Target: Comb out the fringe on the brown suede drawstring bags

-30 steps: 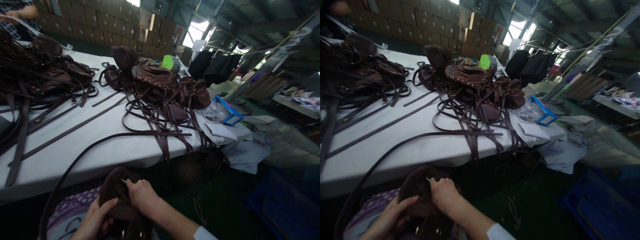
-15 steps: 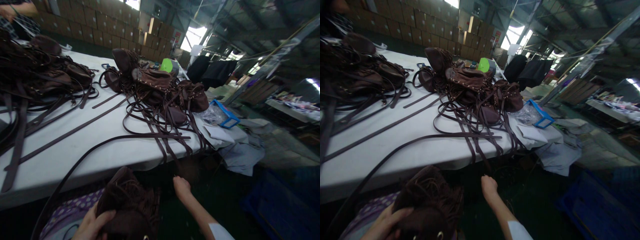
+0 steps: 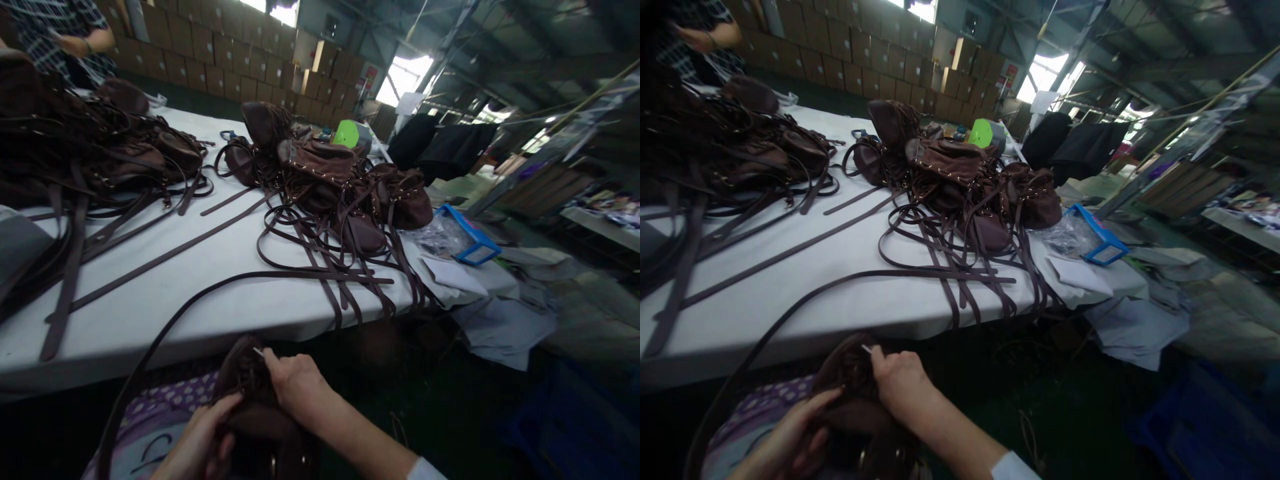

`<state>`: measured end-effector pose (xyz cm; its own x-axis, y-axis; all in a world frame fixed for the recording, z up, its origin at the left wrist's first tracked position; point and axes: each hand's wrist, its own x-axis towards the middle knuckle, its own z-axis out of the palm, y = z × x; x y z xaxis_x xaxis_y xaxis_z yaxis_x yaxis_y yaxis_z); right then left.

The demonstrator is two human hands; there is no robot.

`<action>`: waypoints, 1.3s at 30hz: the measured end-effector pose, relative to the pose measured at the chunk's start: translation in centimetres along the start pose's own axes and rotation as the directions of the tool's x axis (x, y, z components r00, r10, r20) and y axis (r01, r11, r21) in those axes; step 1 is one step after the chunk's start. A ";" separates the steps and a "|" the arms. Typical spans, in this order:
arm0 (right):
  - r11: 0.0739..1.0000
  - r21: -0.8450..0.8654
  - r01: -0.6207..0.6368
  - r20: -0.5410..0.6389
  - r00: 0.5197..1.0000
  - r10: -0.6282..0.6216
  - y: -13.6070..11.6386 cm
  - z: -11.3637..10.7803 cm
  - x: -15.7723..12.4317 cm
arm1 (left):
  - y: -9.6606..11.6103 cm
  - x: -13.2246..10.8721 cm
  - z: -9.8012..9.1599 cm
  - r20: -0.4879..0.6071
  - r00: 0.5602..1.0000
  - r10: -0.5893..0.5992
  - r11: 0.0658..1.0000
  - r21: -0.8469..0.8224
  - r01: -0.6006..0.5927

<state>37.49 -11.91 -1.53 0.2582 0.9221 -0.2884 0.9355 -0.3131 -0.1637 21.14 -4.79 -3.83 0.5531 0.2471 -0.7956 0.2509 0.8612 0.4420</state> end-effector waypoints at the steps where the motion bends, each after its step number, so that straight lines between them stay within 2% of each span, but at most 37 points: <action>1: 0.997 -0.028 -0.074 0.039 0.996 0.075 1.1 1.0 0.1 | 0.0 -0.2 -0.4 0.009 1.000 -0.016 1.000 -0.005 0.016; 4: 0.975 -0.013 -0.224 0.064 0.972 0.224 4.8 2.3 -0.9 | 0.2 -0.7 -0.8 0.002 1.000 -0.018 0.999 -0.034 0.018; 6: 0.963 0.036 -0.269 0.052 0.962 0.267 6.3 1.5 -2.1 | 0.3 -1.0 -0.3 -0.025 0.999 -0.022 0.999 -0.050 0.020; 8: 0.954 0.145 -0.264 0.010 0.964 0.266 6.0 -0.1 -2.9 | 0.5 -1.1 0.4 -0.034 0.999 -0.029 0.999 -0.036 0.028; 9: 0.947 0.230 -0.226 -0.024 0.971 0.237 5.3 -0.9 -3.1 | 0.7 -1.1 0.7 -0.023 0.999 -0.036 0.999 -0.010 0.036; 11: 0.913 0.403 -0.068 -0.089 0.990 0.113 3.1 -2.2 -3.1 | 1.3 -0.9 0.4 0.022 0.998 -0.057 0.992 0.114 0.054; 13: 0.856 0.505 0.111 -0.096 0.993 -0.072 0.7 -2.5 -2.7 | 2.7 -0.8 -0.8 0.085 0.995 -0.060 0.933 0.358 0.026; 14: 0.839 0.516 0.173 -0.070 0.985 -0.161 -0.3 -2.3 -2.5 | 3.7 -0.7 -1.8 0.107 0.994 -0.018 0.853 0.520 -0.041; 15: 0.831 0.512 0.218 -0.037 0.972 -0.231 -1.0 -2.0 -2.2 | 5.0 -0.8 -2.7 0.120 0.991 0.067 0.721 0.681 -0.131; 16: 0.833 0.494 0.249 -0.012 0.960 -0.279 -1.6 -1.6 -2.1 | 6.3 -0.9 -3.6 0.146 0.971 0.191 0.530 0.817 -0.228; 17: 0.841 0.467 0.274 0.002 0.950 -0.311 -2.0 -1.1 -1.9 | 7.7 -1.0 -4.3 0.182 0.920 0.348 0.304 0.906 -0.294; 18: 0.851 0.430 0.301 0.007 0.942 -0.337 -2.3 -0.8 -1.8 | 9.0 -1.1 -4.8 0.263 0.845 0.465 0.090 0.936 -0.341; 19: 0.860 0.389 0.330 0.008 0.933 -0.361 -2.5 -0.5 -1.7 | 10.1 -1.2 -5.0 0.376 0.769 0.517 -0.087 0.917 -0.390; 20: 0.866 0.351 0.356 0.009 0.924 -0.383 -2.7 -0.4 -1.7 | 10.8 -1.2 -4.9 0.481 0.714 0.508 -0.219 0.874 -0.434; 21: 0.869 0.320 0.376 0.013 0.916 -0.401 -2.8 -0.4 -1.7 | 11.2 -0.9 -4.6 0.573 0.690 0.443 -0.307 0.820 -0.484; 22: 0.871 0.296 0.392 0.017 0.909 -0.415 -2.9 -0.5 -1.7 | 11.2 -0.5 -4.1 0.629 0.686 0.365 -0.359 0.775 -0.520; 23: 0.871 0.278 0.404 0.020 0.904 -0.426 -3.1 -0.6 -1.7 | 10.9 0.1 -3.6 0.646 0.701 0.302 -0.386 0.755 -0.530; 24: 0.872 0.268 0.410 0.022 0.902 -0.431 -3.2 -0.7 -1.8 | 10.3 0.9 -3.0 0.639 0.721 0.268 -0.398 0.755 -0.521; 26: 0.874 0.259 0.410 0.018 0.903 -0.429 -3.3 -0.6 -2.1 | 8.8 2.7 -1.6 0.608 0.745 0.275 -0.390 0.779 -0.491; 28: 0.878 0.281 0.388 0.013 0.913 -0.408 -3.2 -0.1 -2.5 | 7.9 4.5 -0.1 0.596 0.737 0.320 -0.329 0.799 -0.503; 30: 0.882 0.337 0.329 0.009 0.936 -0.352 -2.9 0.7 -3.1 | 8.2 5.8 1.6 0.597 0.710 0.373 -0.227 0.801 -0.554; 33: 0.862 0.451 0.231 0.010 0.964 -0.264 -1.8 1.8 -4.4 | 10.6 6.5 3.7 0.535 0.661 0.527 -0.046 0.794 -0.606; 36: 0.809 0.561 0.175 0.000 0.977 -0.211 -0.3 2.4 -5.6 | 12.0 5.5 3.4 0.442 0.634 0.634 0.054 0.793 -0.607; 37: 0.789 0.594 0.159 -0.004 0.981 -0.194 0.1 2.5 -5.9 | 11.7 4.8 2.8 0.415 0.647 0.640 0.077 0.803 -0.591; 38: 0.768 0.623 0.144 -0.007 0.984 -0.179 0.4 2.5 -6.2 | 11.2 4.1 2.0 0.387 0.678 0.625 0.106 0.819 -0.565; 39: 0.751 0.647 0.133 -0.008 0.986 -0.167 0.7 2.5 -6.3 | 10.3 3.4 1.1 0.355 0.736 0.576 0.152 0.838 -0.523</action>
<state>35.87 -18.55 -2.20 0.0999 0.9633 -0.2493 0.5806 -0.2599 -0.7716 26.53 4.45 -1.50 0.8339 0.5203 -0.1841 0.4147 -0.3708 0.8310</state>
